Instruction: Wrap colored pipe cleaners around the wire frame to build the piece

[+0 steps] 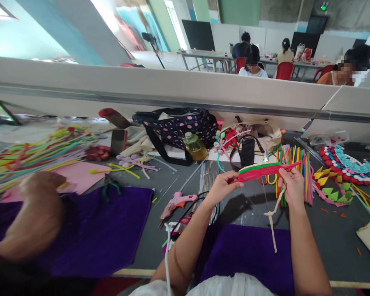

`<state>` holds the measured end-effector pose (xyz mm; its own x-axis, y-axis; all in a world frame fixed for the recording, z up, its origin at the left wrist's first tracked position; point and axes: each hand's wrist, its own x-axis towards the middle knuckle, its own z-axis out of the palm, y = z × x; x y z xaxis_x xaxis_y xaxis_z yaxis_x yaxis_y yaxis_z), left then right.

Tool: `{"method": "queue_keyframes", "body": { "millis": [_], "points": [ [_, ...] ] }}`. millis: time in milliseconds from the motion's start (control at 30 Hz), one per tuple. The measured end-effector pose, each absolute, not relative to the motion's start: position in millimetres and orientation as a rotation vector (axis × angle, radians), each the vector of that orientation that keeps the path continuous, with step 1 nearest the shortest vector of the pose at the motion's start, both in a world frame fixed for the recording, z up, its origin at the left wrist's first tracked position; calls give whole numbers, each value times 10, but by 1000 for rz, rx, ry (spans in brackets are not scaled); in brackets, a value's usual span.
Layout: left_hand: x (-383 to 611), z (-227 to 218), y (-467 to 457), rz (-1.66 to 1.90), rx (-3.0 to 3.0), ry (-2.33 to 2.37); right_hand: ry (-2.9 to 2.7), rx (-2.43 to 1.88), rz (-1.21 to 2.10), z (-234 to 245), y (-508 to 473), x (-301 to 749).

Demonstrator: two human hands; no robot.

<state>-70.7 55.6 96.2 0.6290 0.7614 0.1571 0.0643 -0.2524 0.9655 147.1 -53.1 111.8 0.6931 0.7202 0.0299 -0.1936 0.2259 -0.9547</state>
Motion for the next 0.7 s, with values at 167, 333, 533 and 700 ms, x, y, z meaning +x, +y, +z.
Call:
{"method": "queue_keyframes", "body": {
  "millis": [167, 333, 533, 700],
  "points": [
    [-759, 1049, 575, 764, 1796, 677, -531, -1201, 688, 1090, -545, 1471],
    [-764, 1040, 596, 712, 1659, 650, -508, -1199, 667, 1034, -530, 1446],
    [-715, 917, 686, 674, 1466, 721, -459, -1193, 734, 859, -450, 1475],
    [-707, 804, 773, 645, 1523, 722, -410, -1195, 868, 698, -389, 1526]
  ]
}}
